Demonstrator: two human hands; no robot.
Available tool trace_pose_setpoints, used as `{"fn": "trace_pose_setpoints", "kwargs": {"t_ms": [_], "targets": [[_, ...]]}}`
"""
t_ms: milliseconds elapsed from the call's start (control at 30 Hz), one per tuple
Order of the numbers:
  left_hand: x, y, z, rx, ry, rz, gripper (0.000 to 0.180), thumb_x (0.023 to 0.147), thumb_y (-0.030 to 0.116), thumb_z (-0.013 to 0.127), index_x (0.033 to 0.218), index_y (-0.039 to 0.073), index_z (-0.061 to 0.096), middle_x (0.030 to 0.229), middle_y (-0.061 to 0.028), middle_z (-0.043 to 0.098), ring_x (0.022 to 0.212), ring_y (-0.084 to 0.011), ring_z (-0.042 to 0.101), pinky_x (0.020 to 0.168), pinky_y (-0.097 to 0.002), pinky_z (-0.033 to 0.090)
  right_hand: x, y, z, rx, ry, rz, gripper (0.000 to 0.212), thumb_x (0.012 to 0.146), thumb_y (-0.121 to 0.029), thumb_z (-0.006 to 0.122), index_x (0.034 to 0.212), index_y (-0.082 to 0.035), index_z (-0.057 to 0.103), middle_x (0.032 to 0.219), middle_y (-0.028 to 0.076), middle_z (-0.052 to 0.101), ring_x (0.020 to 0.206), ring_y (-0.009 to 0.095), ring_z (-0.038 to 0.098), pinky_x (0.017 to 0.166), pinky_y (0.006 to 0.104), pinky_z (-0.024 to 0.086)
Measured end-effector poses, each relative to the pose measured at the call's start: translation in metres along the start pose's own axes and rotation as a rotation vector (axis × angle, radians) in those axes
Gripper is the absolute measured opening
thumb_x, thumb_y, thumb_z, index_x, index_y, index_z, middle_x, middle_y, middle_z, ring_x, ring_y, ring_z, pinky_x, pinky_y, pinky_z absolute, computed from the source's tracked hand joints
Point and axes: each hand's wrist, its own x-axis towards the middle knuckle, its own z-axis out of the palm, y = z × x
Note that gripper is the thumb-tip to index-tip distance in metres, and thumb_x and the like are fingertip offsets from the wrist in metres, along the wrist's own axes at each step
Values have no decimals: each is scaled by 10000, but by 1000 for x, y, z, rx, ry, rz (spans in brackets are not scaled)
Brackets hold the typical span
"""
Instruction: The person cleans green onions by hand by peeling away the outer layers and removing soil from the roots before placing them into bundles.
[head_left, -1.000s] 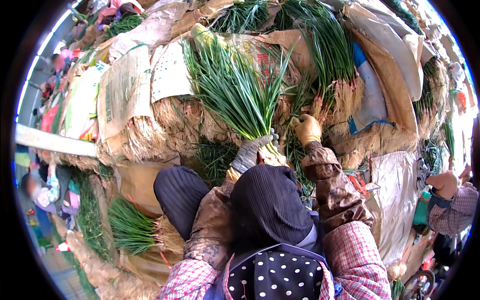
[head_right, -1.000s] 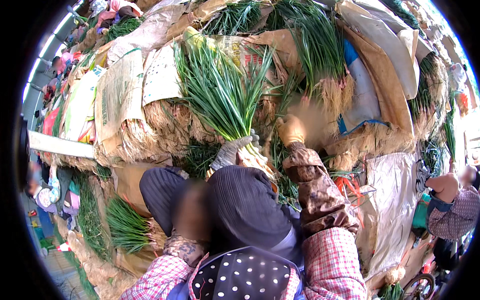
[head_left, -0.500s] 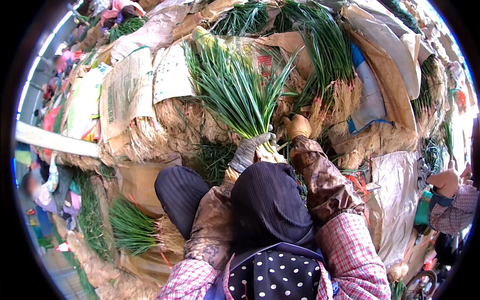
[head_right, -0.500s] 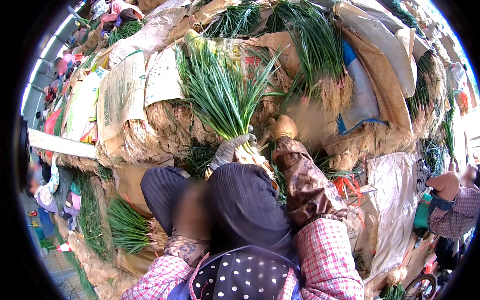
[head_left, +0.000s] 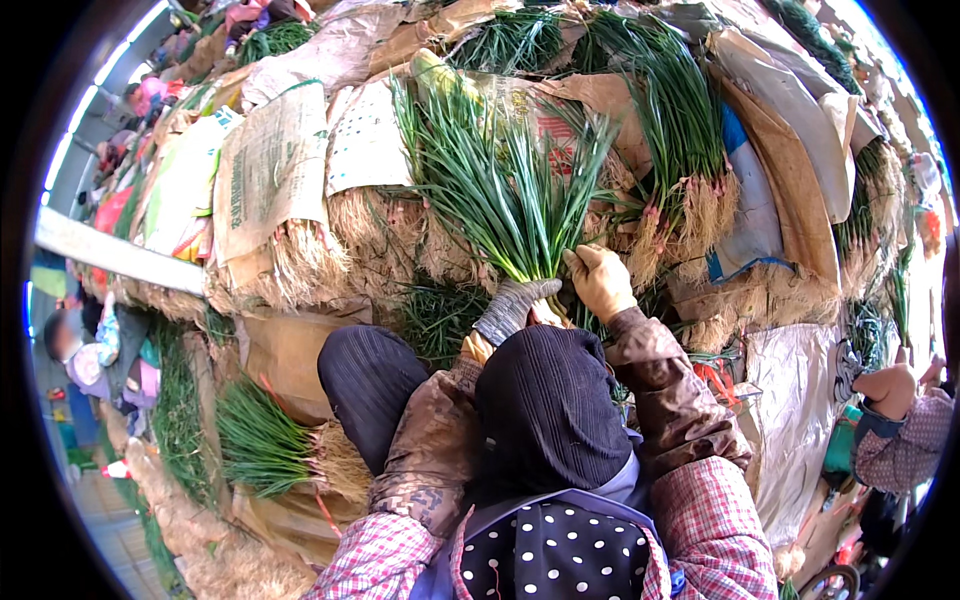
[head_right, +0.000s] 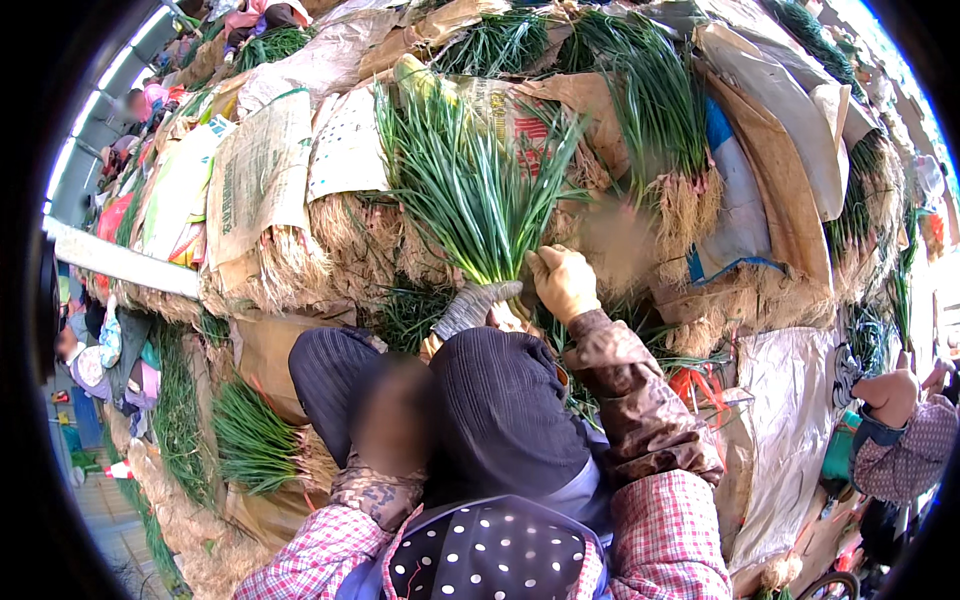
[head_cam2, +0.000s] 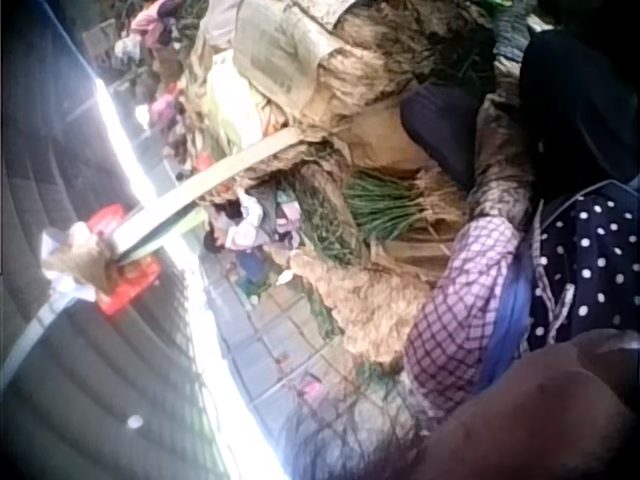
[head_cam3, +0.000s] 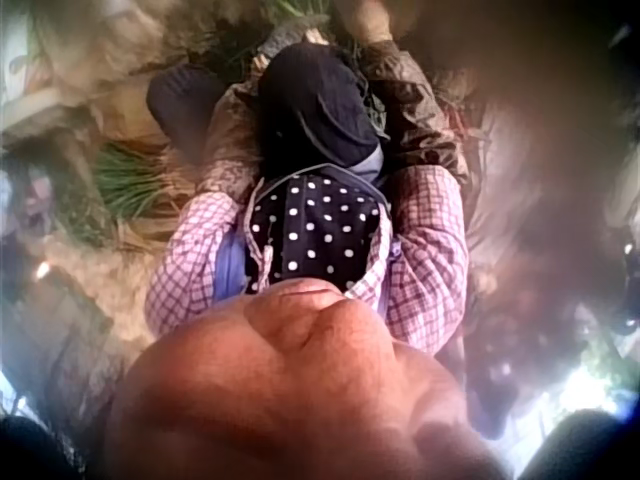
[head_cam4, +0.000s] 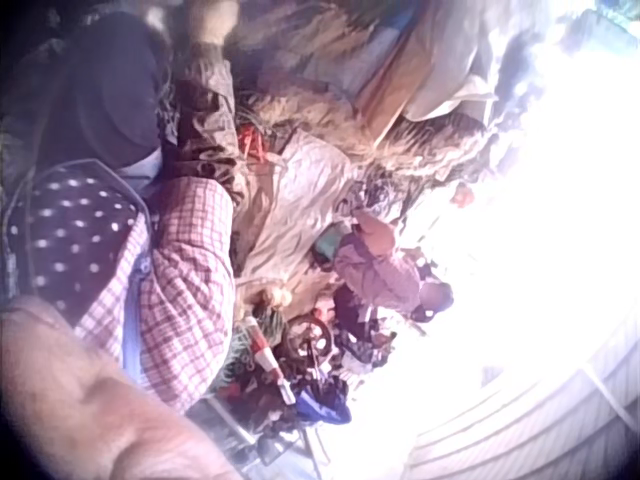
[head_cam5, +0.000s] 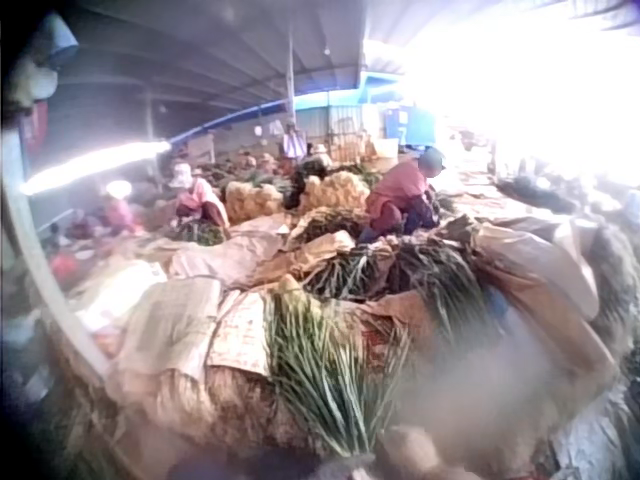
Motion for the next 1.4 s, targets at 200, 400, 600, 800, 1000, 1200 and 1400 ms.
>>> {"fn": "trace_pose_setpoints", "kwargs": {"t_ms": [200, 400, 600, 800, 1000, 1200, 1400], "targets": [[-11, 13, 23, -142, -151, 124, 221, 737, 85, 642, 932, 17, 562, 775, -69, 606, 632, -190, 590, 571, -313, 506, 6, 27, 39, 493, 324, 365, 277, 834, -265, 537, 704, -21, 562, 616, 89, 557, 565, 197, 515, 549, 330, 416], [-24, 32, 13, -336, -308, 103, 326, 765, 161, 619, 1040, 17, 519, 867, -92, 608, 701, -208, 596, 642, -348, 515, 8, 49, 7, 428, -225, 617, 523, 823, -470, 494, 933, 31, 597, 688, 90, 608, 574, 157, 525, 553, 299, 445], [-16, 64, 0, -505, -342, 572, 297, 813, 167, 559, 1089, 74, 501, 1003, -40, 576, 936, -201, 555, 879, -447, 419, -36, 15, -42, 223, 149, 26, 544, 856, -430, 449, 1131, 38, 480, 952, 177, 591, 890, 256, 569, 802, 350, 442], [-5, 54, 18, -616, -472, 600, 391, 824, 285, 546, 1100, 16, 478, 998, -118, 563, 958, -281, 538, 885, -446, 418, -11, -76, -34, 415, 321, -455, 472, 879, -283, 384, 1252, 5, 353, 1224, 172, 413, 1154, 280, 386, 935, 416, 336], [20, 15, 4, -967, -971, 268, 273, 852, 259, 514, 1045, 67, 540, 704, 16, 531, 484, -68, 486, 419, -193, 421, 25, -34, 22, 310, -202, -404, 573, 816, -349, 417, 1283, -32, 318, 1275, 166, 378, 1222, 327, 297, 996, 469, 203], [-13, 43, 28, 221, 41, 200, 258, 801, 275, 578, 874, 29, 598, 675, -46, 598, 473, -68, 497, 410, -190, 417, 7, -55, -39, 683, -258, 17, 798, 750, -352, 644, 1315, -13, 194, 1219, 193, 407, 1032, 283, 499, 891, 358, 406], [5, 1, 29, 698, 148, 227, 430, 822, 294, 519, 1150, 24, 454, 1015, -101, 566, 869, -197, 530, 770, -295, 443, 21, -13, 33, 915, -336, 509, 654, 692, -246, 705, 1168, 67, 384, 984, 154, 580, 833, 215, 581, 710, 279, 478]]}}
